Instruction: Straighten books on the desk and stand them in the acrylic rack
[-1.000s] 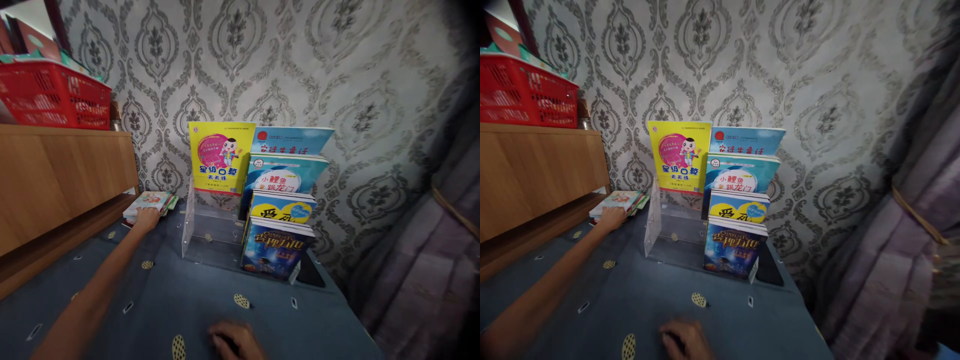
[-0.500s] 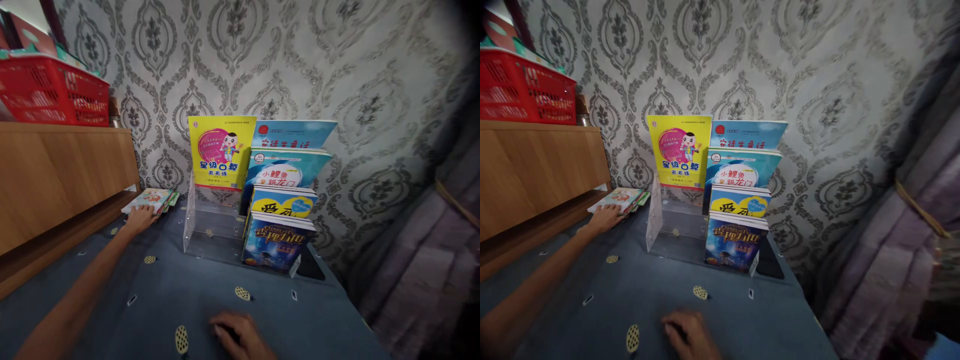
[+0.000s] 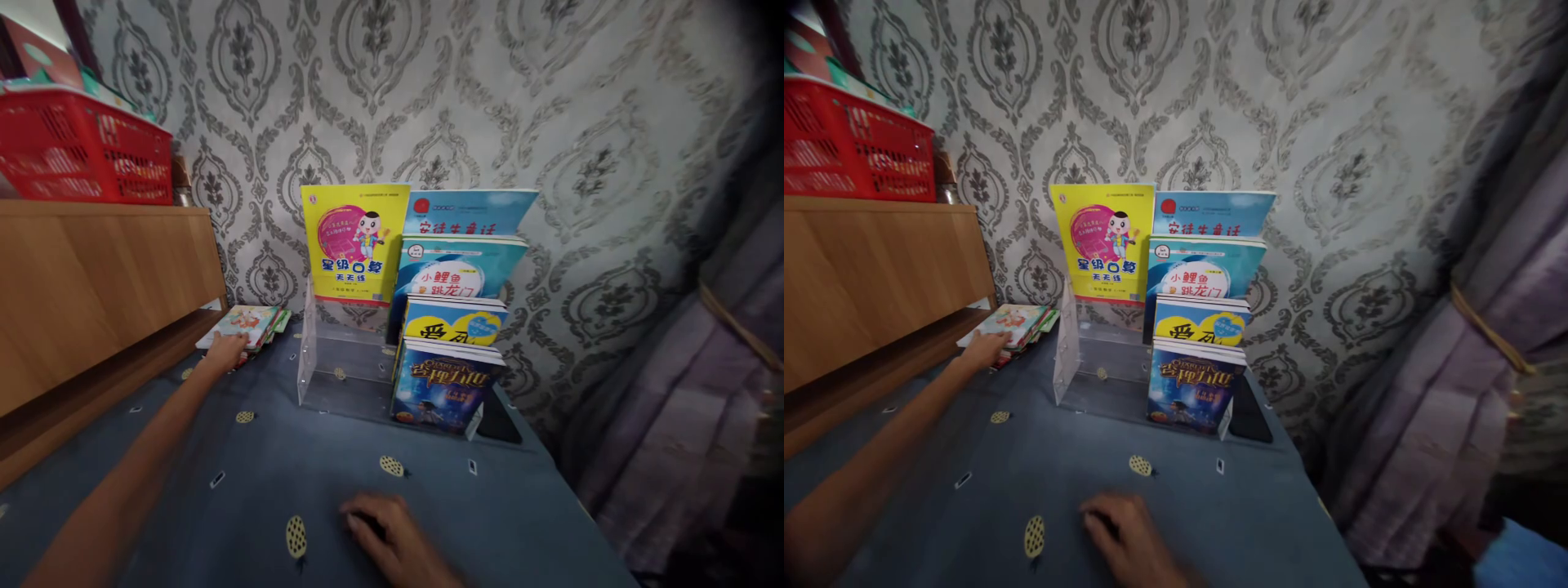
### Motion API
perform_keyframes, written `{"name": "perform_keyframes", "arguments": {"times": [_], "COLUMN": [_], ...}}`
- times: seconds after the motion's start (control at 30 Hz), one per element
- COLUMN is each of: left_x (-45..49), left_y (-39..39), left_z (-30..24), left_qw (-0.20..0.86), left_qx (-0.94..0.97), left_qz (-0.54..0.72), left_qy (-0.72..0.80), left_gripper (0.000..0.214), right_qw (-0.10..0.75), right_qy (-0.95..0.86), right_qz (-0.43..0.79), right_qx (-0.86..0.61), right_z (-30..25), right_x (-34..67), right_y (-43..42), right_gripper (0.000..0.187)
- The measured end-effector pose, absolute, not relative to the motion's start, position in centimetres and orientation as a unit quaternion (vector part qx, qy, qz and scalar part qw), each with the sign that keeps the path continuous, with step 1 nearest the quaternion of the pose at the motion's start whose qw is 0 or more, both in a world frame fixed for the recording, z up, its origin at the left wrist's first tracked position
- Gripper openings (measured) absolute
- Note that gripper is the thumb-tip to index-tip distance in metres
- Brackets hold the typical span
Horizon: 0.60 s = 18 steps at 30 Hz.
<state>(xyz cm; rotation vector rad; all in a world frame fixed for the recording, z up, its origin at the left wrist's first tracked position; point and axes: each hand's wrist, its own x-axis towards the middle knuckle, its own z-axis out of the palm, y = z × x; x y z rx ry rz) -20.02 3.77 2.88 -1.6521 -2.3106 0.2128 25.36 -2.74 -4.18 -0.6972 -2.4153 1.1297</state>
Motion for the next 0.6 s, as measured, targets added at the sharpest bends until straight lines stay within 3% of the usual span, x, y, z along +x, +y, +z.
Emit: {"name": "perform_keyframes", "arguments": {"times": [0.3, 0.6], "left_x": [-17.6, -18.0], "left_y": [1.3, 0.3], "left_z": [2.1, 1.1], "left_qw": [0.190, 0.178], "left_qx": [-0.584, -0.520], "left_qz": [0.059, 0.060], "left_qy": [-0.787, -0.833], "left_gripper": [0.037, 0.065], "right_qw": [0.181, 0.181], "right_qy": [-0.861, -0.852], "right_qz": [0.408, 0.423], "right_qx": [-0.244, -0.248], "right_z": [-4.3, -3.2], "right_x": [25.3, 25.2], "right_y": [-2.7, -3.1], "right_gripper": [0.037, 0.037]}}
